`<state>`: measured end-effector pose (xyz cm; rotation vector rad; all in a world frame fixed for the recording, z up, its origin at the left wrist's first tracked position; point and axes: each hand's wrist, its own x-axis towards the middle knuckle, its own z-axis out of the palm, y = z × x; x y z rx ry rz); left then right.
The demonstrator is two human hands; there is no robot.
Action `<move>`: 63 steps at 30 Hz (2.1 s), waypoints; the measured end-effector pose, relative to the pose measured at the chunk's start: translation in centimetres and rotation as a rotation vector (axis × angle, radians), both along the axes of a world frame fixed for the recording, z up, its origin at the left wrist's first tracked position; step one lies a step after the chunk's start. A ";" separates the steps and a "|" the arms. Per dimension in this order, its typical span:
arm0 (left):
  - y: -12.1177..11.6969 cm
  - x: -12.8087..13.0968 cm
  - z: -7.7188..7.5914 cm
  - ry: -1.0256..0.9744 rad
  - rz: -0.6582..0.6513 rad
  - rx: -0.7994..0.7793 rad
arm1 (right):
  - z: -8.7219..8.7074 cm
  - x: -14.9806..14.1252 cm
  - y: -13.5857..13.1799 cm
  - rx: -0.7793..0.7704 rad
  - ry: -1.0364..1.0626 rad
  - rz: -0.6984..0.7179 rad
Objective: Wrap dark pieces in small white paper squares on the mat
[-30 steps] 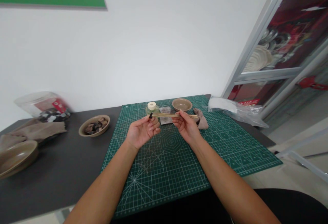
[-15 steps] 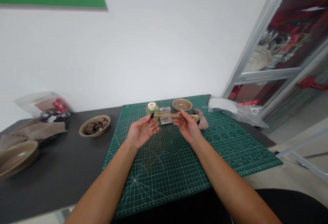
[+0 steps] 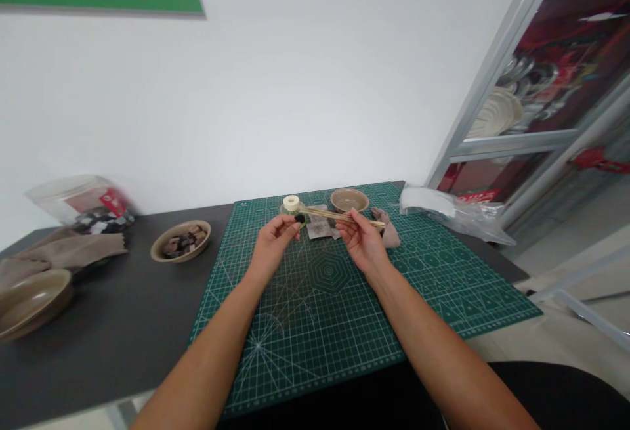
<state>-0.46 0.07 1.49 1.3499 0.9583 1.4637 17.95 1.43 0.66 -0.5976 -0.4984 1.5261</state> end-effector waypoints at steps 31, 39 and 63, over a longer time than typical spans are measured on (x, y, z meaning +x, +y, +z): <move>0.2 0.1 -0.2 -0.235 -0.144 -0.274 | -0.7 -0.4 0.0 0.035 -0.121 -0.009; 0.1 0.2 -0.3 -0.204 -0.098 -0.207 | -0.7 -0.2 0.1 0.053 -0.132 -0.011; 0.0 0.2 0.0 -0.184 -0.087 -0.144 | -0.3 -0.3 -0.2 0.099 -0.164 0.005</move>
